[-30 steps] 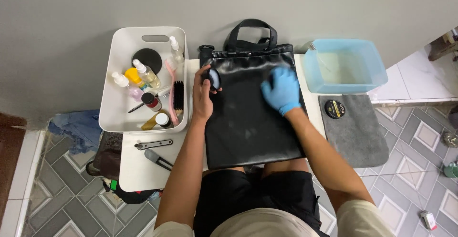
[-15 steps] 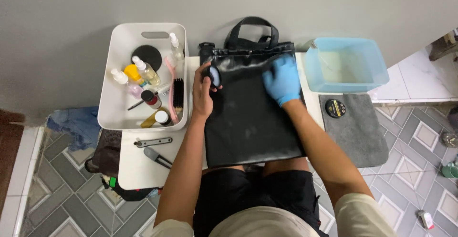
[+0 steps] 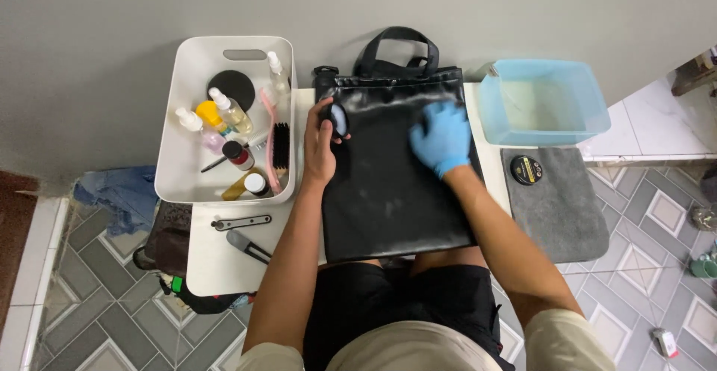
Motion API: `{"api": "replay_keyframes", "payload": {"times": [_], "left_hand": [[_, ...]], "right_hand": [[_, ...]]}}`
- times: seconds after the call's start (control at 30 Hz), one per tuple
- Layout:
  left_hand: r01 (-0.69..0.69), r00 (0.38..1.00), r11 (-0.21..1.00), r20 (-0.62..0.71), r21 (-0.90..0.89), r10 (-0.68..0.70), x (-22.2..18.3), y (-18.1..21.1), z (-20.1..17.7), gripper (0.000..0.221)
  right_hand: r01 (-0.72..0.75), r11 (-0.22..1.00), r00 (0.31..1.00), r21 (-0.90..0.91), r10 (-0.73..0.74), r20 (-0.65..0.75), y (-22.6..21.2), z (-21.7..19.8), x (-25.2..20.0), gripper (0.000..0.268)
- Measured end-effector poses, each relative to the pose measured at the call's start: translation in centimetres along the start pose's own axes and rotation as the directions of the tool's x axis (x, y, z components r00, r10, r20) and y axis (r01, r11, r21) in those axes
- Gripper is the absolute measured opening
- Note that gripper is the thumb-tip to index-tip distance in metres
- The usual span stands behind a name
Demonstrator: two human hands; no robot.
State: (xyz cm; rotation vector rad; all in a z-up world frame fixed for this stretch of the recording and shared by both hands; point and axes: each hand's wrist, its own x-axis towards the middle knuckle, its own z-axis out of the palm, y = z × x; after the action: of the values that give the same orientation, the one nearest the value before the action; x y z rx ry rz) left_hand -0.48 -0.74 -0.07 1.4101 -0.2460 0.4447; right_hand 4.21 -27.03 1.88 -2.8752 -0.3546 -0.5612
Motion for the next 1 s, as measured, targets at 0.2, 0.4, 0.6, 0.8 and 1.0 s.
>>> {"api": "replay_keyframes", "payload": {"times": [0.2,0.4,0.6,0.8,1.0], "left_hand": [[-0.018,1.0,1.0,0.019,0.009,0.018,0.2,-0.5,-0.2,0.05],[-0.028,0.999,1.0,0.02,0.005,0.028,-0.1,0.6,-0.1,0.051],[-0.029,0.999,0.999,-0.033,-0.036,0.028,0.1,-0.8,-0.6,0.052],[-0.01,1.0,1.0,-0.005,-0.024,0.01,-0.1,-0.9,-0.8,0.052],[0.023,1.0,0.998,-0.008,-0.058,-0.024,0.0,-1.6,-0.8,0.053]], "right_hand": [[0.534,0.552,0.741,0.641,-0.67,-0.04,-9.8,-4.9,-9.3,0.02],[0.211,0.961,0.977,0.18,-0.213,-0.005,-2.1,1.8,-3.4,0.025],[0.531,0.639,0.779,0.557,-0.627,-0.024,-11.5,-0.1,-9.4,0.048],[0.624,0.607,0.737,0.492,-0.667,-0.112,-9.0,1.0,-4.9,0.032],[0.551,0.706,0.801,0.446,-0.597,-0.045,-10.9,1.5,-6.6,0.035]]}}
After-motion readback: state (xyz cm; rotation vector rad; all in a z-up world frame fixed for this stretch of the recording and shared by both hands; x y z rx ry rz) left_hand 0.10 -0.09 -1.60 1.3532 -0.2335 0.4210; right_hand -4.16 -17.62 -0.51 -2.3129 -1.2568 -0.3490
